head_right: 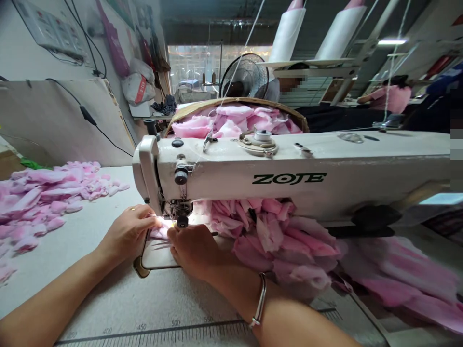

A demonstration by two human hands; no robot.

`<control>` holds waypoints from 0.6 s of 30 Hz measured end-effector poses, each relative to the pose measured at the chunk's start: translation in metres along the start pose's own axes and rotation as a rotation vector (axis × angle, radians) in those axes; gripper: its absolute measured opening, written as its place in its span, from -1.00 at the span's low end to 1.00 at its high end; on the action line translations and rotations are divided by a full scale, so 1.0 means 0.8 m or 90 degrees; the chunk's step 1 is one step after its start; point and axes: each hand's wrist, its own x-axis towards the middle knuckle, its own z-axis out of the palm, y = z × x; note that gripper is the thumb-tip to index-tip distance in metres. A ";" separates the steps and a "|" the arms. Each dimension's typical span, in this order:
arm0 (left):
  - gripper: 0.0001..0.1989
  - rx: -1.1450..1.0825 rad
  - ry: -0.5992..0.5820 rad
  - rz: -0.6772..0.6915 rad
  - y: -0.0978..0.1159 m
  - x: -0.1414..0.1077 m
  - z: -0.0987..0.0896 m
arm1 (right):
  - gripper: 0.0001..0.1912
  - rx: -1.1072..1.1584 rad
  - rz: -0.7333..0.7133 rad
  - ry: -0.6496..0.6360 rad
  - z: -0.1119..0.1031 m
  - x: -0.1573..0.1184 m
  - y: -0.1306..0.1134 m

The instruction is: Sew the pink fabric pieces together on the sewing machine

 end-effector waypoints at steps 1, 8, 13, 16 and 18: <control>-0.71 0.004 0.004 0.003 0.003 0.001 -0.001 | -0.87 -0.002 -0.015 -0.002 0.000 0.000 -0.001; -0.84 -0.090 -0.084 -0.024 0.014 0.000 -0.016 | -0.85 0.003 -0.044 -0.008 -0.001 -0.004 -0.001; -0.89 -0.088 -0.101 0.021 0.024 -0.002 -0.032 | -0.77 0.059 -0.026 0.038 0.002 -0.010 -0.001; -0.90 -0.114 -0.138 0.048 0.033 -0.001 -0.043 | -0.70 0.069 -0.025 0.071 0.006 -0.008 -0.005; -0.88 -0.124 -0.158 0.062 0.035 -0.001 -0.048 | -0.76 0.044 -0.029 0.055 0.006 -0.004 -0.007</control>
